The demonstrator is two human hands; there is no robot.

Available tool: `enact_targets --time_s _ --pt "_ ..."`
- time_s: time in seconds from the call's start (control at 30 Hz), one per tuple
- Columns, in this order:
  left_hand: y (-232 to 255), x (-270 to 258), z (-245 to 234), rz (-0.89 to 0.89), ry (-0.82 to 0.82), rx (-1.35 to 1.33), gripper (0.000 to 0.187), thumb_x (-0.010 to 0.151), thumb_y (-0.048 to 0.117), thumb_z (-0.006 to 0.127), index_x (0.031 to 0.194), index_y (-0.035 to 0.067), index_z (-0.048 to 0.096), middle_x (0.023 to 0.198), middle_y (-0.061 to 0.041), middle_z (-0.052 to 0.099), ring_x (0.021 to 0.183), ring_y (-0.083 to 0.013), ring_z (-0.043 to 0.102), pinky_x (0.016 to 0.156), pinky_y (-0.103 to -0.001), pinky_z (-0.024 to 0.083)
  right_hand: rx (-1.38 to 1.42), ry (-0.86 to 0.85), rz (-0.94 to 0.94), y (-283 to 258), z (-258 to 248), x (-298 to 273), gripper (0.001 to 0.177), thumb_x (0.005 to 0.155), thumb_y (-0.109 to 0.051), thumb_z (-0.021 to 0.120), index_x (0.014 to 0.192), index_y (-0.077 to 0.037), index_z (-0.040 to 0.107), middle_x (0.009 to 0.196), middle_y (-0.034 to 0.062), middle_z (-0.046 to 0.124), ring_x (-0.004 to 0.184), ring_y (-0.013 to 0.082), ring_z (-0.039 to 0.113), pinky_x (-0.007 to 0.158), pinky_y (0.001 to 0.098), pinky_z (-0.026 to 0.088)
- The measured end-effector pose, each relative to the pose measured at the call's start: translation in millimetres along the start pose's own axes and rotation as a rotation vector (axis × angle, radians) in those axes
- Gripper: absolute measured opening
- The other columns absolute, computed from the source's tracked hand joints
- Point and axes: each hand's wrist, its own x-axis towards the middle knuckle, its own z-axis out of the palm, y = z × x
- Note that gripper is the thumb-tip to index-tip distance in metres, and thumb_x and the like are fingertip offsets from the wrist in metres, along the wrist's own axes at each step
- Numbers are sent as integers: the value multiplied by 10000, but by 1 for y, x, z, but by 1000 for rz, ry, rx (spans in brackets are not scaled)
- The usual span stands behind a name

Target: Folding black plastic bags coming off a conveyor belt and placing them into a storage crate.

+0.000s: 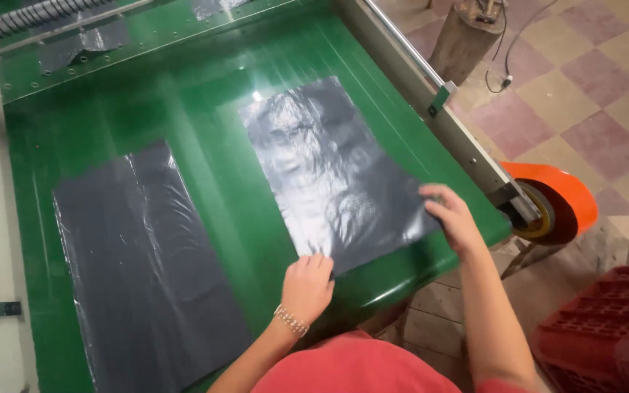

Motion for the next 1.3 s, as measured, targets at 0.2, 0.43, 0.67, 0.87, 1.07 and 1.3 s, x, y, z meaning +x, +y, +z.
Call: enact_targets --time_s 0.2,0.43,0.67,0.87,1.07,1.3 --pt "-26 -16 -115 -97 -440 -659 142 883 283 639 948 158 619 910 -17 686 813 -258 660 705 -377 483 335 -463 341 12 -39 -45 436 810 7 583 1243 -11 636 915 178 742 802 316 748 787 409 576" --pt "-116 42 -81 -435 -237 -883 163 844 238 717 932 100 707 834 -128 733 843 -300 706 792 -405 537 -488 -344 123 54 12 42 211 717 -144 841 770 -57 656 578 83 573 550 194 551 533 361 442" --pt "-205 110 22 -651 -104 -501 350 970 383 601 1150 84 623 984 -200 714 989 -394 685 842 -509 531 -636 -337 -124 100 84 165 218 835 -242 782 842 -88 628 825 81 601 801 264 620 758 381 481" --pt "-220 140 42 -771 -167 -380 257 1008 377 528 1151 166 560 1063 -163 724 1017 -377 697 889 -501 543 -758 -269 -20 148 94 219 185 956 -295 626 981 -126 697 948 93 672 915 290 673 805 408 520" --pt "-228 148 58 -805 -156 -328 335 1003 442 518 1181 158 509 1086 -172 714 992 -398 701 867 -525 550 -831 -357 -196 67 133 224 531 893 -344 699 1271 12 587 1182 258 592 1148 449 565 1020 499 438" --pt "-174 123 45 -543 300 -292 287 941 430 634 1030 170 549 889 -49 570 831 -290 644 717 -434 549 -1160 -492 156 72 163 245 652 679 -433 879 1096 -66 537 1115 189 629 1139 412 617 956 516 491"
